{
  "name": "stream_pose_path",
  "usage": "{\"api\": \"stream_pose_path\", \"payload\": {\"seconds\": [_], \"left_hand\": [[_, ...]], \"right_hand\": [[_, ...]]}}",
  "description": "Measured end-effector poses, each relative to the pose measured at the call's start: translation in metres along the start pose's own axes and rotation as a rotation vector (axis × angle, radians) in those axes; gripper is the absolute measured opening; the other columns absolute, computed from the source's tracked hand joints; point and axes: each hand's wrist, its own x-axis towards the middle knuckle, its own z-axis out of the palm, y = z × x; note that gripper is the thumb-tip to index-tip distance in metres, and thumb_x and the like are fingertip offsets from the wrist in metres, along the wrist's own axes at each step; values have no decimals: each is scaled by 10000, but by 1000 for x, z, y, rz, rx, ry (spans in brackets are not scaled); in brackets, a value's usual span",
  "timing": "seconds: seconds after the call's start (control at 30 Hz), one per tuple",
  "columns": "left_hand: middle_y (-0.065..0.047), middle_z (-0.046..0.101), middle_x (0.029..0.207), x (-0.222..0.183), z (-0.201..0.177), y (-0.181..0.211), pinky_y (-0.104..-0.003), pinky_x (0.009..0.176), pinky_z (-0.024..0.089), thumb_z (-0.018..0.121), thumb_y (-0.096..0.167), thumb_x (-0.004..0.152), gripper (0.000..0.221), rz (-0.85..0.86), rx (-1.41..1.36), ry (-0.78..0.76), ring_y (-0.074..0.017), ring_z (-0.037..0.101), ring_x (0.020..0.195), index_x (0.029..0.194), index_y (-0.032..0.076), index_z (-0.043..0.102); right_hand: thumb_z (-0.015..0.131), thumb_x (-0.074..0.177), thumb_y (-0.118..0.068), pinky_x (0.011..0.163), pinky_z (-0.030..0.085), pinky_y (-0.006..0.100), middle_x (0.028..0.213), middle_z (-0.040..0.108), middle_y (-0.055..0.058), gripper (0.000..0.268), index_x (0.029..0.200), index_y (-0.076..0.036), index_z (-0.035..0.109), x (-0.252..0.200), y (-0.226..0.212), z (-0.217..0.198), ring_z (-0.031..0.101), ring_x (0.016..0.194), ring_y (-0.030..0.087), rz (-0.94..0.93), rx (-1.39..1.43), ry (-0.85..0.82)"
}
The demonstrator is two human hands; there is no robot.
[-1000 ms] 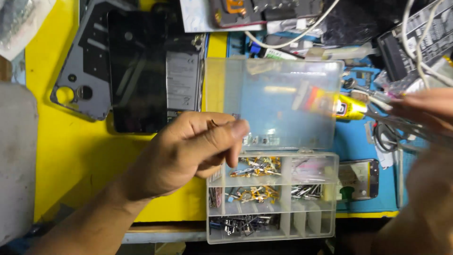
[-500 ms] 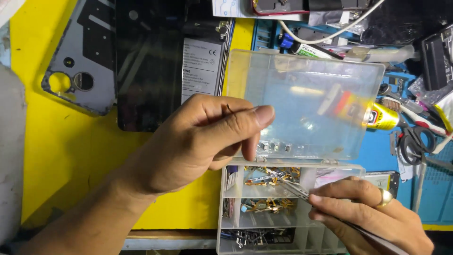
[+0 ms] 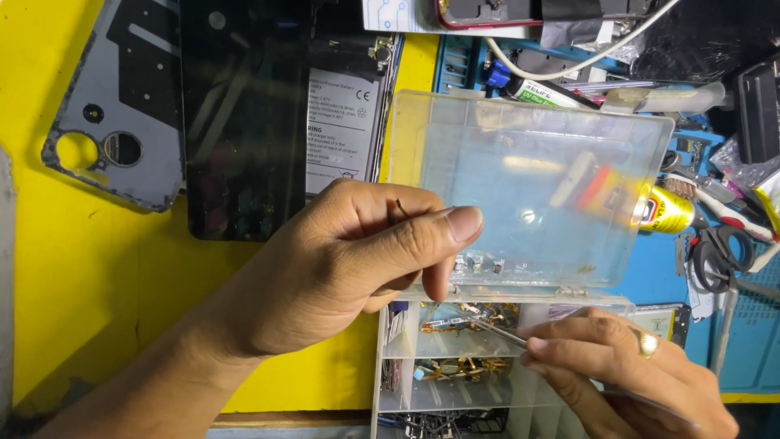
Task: Assembling internal components and battery into a mobile phone chassis using tweezers.
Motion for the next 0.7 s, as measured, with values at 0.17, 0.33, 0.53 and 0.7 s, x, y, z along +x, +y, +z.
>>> {"api": "stream_pose_path", "payload": {"seconds": [0.17, 0.33, 0.53, 0.7], "left_hand": [[67, 469, 605, -3, 6, -1, -256, 487, 363, 650, 269, 990, 318, 185, 424, 0, -57, 403, 551, 715, 110, 626], [78, 307, 461, -10, 19, -11, -294, 383, 247, 791, 384, 868, 217, 325, 831, 62, -83, 249, 414, 876, 171, 747], [46, 749, 671, -5, 23, -25, -292, 540, 492, 774, 358, 863, 169, 429, 938, 45, -125, 573, 483, 861, 190, 754], [65, 781, 726, -3, 24, -30, -283, 585, 526, 763, 292, 884, 133, 483, 936, 42, -104, 668, 552, 832, 170, 767]], "right_hand": [[778, 713, -31, 846, 692, 270, 879, 811, 115, 155, 863, -40, 739, -10, 47, -20, 871, 841, 186, -43, 230, -51], [733, 746, -60, 838, 691, 321, 866, 785, 161, 172, 912, -19, 715, -21, 60, -25, 834, 799, 236, 44, 353, 86], [741, 732, -49, 868, 680, 321, 892, 791, 163, 193, 918, -1, 723, -19, 50, -28, 826, 811, 228, 47, 298, 88], [731, 740, 17, 788, 667, 331, 800, 750, 192, 162, 891, 52, 683, -17, 42, -18, 811, 783, 271, 24, 368, 177]]}}
